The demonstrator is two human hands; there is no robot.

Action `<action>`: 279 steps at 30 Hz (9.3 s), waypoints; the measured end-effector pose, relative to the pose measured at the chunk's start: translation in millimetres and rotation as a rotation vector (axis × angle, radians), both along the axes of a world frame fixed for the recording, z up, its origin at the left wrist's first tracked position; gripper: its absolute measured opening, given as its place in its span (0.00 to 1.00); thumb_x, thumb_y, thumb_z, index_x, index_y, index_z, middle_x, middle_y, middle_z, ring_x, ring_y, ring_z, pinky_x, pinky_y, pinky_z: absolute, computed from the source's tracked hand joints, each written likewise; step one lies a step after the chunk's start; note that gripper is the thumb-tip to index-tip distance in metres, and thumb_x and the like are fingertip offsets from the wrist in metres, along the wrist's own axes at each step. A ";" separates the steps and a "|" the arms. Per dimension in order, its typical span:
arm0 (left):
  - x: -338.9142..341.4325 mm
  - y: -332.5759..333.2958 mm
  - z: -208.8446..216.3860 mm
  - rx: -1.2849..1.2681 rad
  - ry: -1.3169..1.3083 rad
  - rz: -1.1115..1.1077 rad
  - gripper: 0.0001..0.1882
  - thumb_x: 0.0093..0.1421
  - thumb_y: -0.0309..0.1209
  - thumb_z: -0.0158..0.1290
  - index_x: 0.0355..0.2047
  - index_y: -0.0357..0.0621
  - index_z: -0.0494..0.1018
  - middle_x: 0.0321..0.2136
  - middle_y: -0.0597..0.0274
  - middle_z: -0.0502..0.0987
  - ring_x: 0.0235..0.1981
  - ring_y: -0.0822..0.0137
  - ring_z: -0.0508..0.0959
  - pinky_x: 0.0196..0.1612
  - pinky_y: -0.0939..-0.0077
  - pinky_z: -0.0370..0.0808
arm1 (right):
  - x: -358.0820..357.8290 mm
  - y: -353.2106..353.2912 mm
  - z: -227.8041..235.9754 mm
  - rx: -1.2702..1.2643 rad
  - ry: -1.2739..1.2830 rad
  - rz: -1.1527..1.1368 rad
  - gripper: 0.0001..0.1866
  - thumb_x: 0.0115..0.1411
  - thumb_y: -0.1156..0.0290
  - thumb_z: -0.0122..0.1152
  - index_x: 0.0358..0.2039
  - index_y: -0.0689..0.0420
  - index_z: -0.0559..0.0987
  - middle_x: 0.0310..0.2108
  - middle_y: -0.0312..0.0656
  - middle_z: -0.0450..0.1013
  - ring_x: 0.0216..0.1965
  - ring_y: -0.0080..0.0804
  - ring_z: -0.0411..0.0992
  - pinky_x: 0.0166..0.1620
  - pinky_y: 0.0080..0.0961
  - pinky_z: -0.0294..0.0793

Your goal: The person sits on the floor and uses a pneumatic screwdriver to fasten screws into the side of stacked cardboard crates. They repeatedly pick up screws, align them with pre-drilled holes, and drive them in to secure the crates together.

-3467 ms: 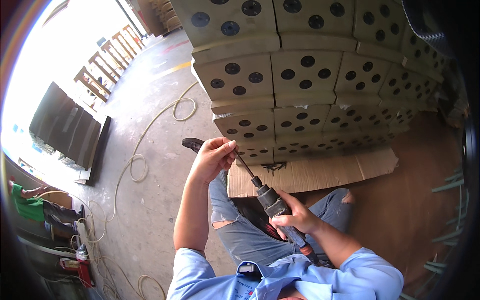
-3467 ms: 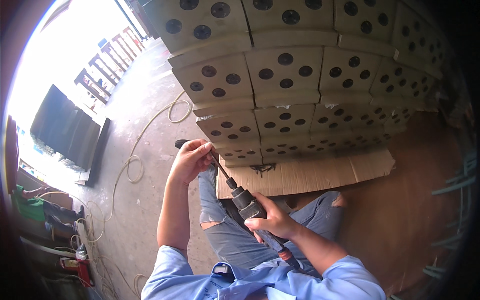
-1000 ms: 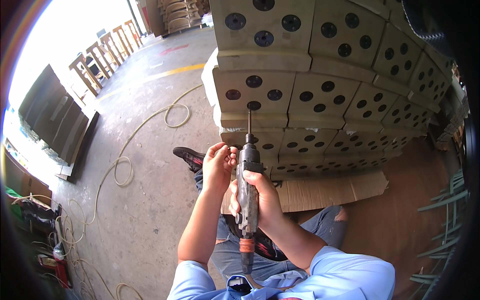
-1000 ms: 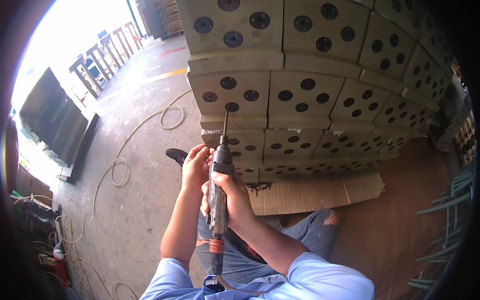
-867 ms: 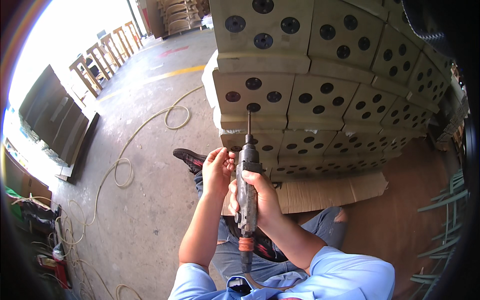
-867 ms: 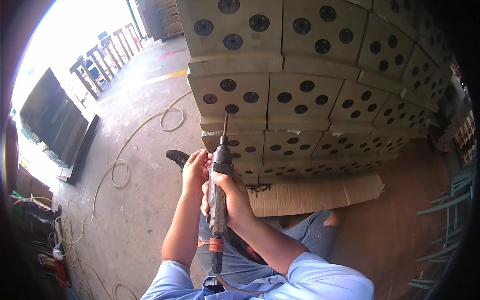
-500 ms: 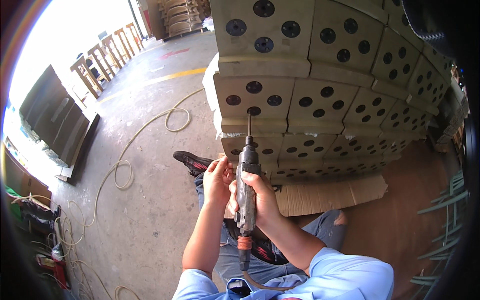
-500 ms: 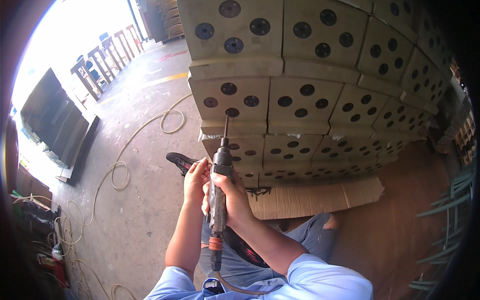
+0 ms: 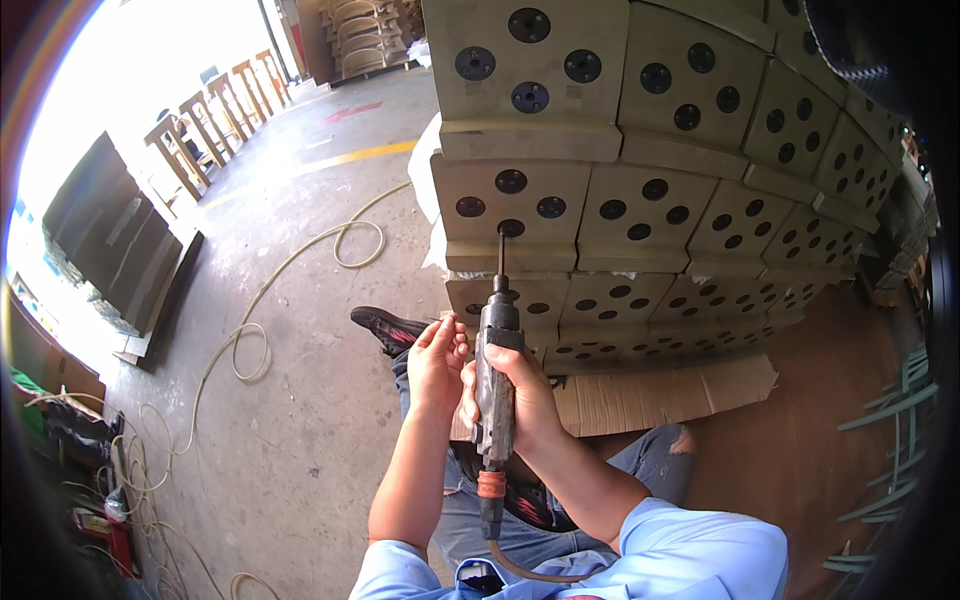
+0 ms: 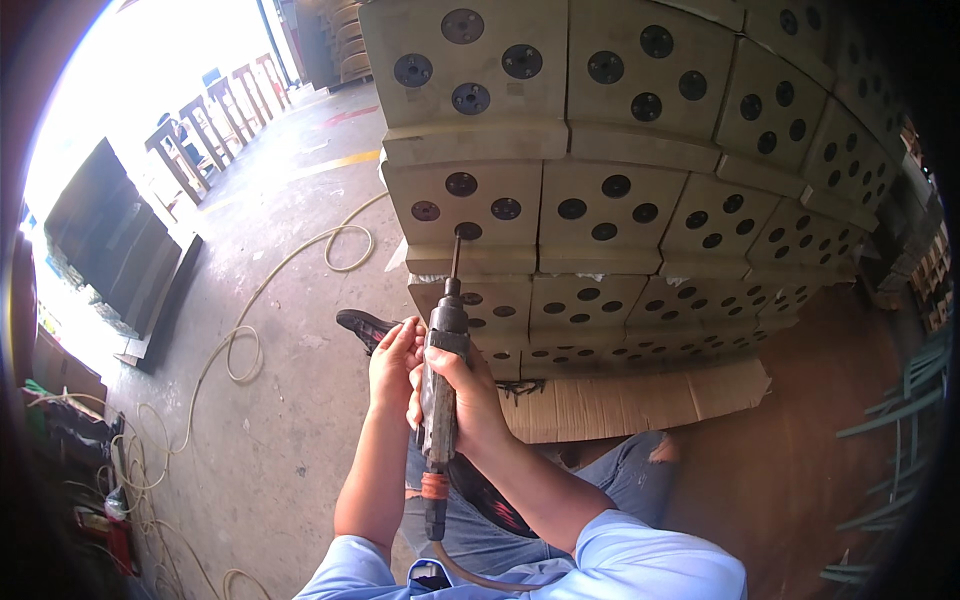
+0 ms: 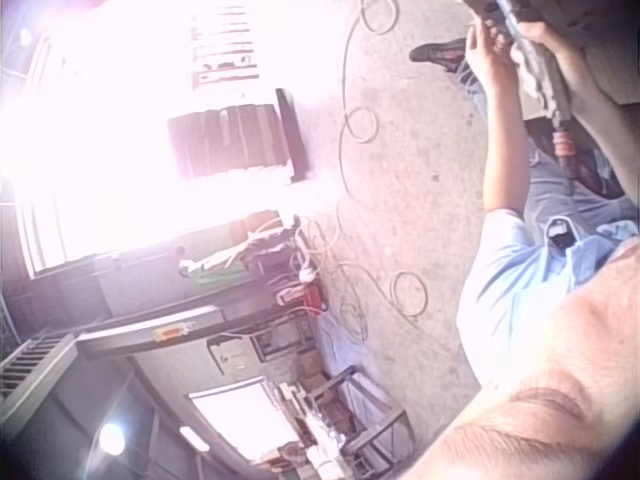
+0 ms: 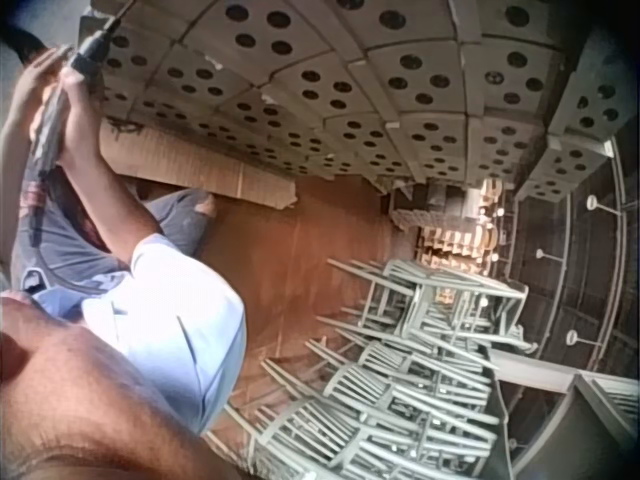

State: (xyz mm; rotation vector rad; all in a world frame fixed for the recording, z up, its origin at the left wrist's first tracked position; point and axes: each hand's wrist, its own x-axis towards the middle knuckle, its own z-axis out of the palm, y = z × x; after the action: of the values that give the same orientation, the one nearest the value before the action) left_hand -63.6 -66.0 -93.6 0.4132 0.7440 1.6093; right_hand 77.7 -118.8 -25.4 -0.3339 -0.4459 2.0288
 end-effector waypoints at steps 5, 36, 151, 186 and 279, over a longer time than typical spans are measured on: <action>-1.2 15.6 30.6 0.071 0.024 -0.012 0.09 0.69 0.30 0.57 0.45 0.38 0.76 0.36 0.61 0.82 0.31 0.74 0.78 0.32 0.81 0.76 | 16.8 -19.0 8.0 0.014 -0.199 0.028 0.17 0.67 0.57 0.56 0.40 0.59 0.69 0.28 0.45 0.72 0.17 0.35 0.73 0.21 0.34 0.75; -12.0 54.8 106.9 0.208 0.275 -0.423 0.10 0.69 0.35 0.57 0.42 0.41 0.77 0.33 0.67 0.79 0.27 0.80 0.73 0.25 0.87 0.66 | 70.5 -35.9 13.3 0.190 -0.313 0.219 0.25 0.60 0.63 0.59 0.53 0.61 0.64 0.30 0.49 0.71 0.16 0.33 0.72 0.20 0.31 0.76; 88.2 18.9 -230.5 -0.263 0.216 0.067 0.04 0.70 0.30 0.53 0.41 0.45 0.70 0.28 0.64 0.74 0.22 0.75 0.70 0.23 0.79 0.67 | 239.5 -142.4 -237.6 -0.176 -0.960 -0.016 0.22 0.58 0.65 0.72 0.43 0.56 0.66 0.24 0.38 0.70 0.14 0.27 0.71 0.17 0.27 0.73; -1.3 -53.2 -94.2 -0.018 0.144 -0.526 0.08 0.68 0.29 0.58 0.46 0.42 0.79 0.24 0.71 0.70 0.20 0.79 0.64 0.22 0.84 0.59 | 161.7 -111.6 -110.9 0.212 -0.774 0.342 0.32 0.58 0.73 0.69 0.59 0.58 0.63 0.34 0.36 0.70 0.20 0.21 0.72 0.23 0.22 0.76; -14.8 -43.2 131.3 0.180 0.074 0.184 0.15 0.74 0.39 0.50 0.44 0.36 0.73 0.23 0.73 0.60 0.21 0.80 0.59 0.21 0.83 0.56 | -39.1 -31.2 61.7 -0.026 0.111 0.116 0.15 0.69 0.55 0.52 0.42 0.54 0.67 0.31 0.42 0.71 0.22 0.34 0.74 0.29 0.36 0.75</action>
State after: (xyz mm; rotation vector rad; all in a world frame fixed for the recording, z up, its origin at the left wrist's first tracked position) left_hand -78.4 -109.2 37.7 0.5487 0.7116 1.8506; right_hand 38.6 -150.0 36.3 -0.2138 -0.3781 2.1553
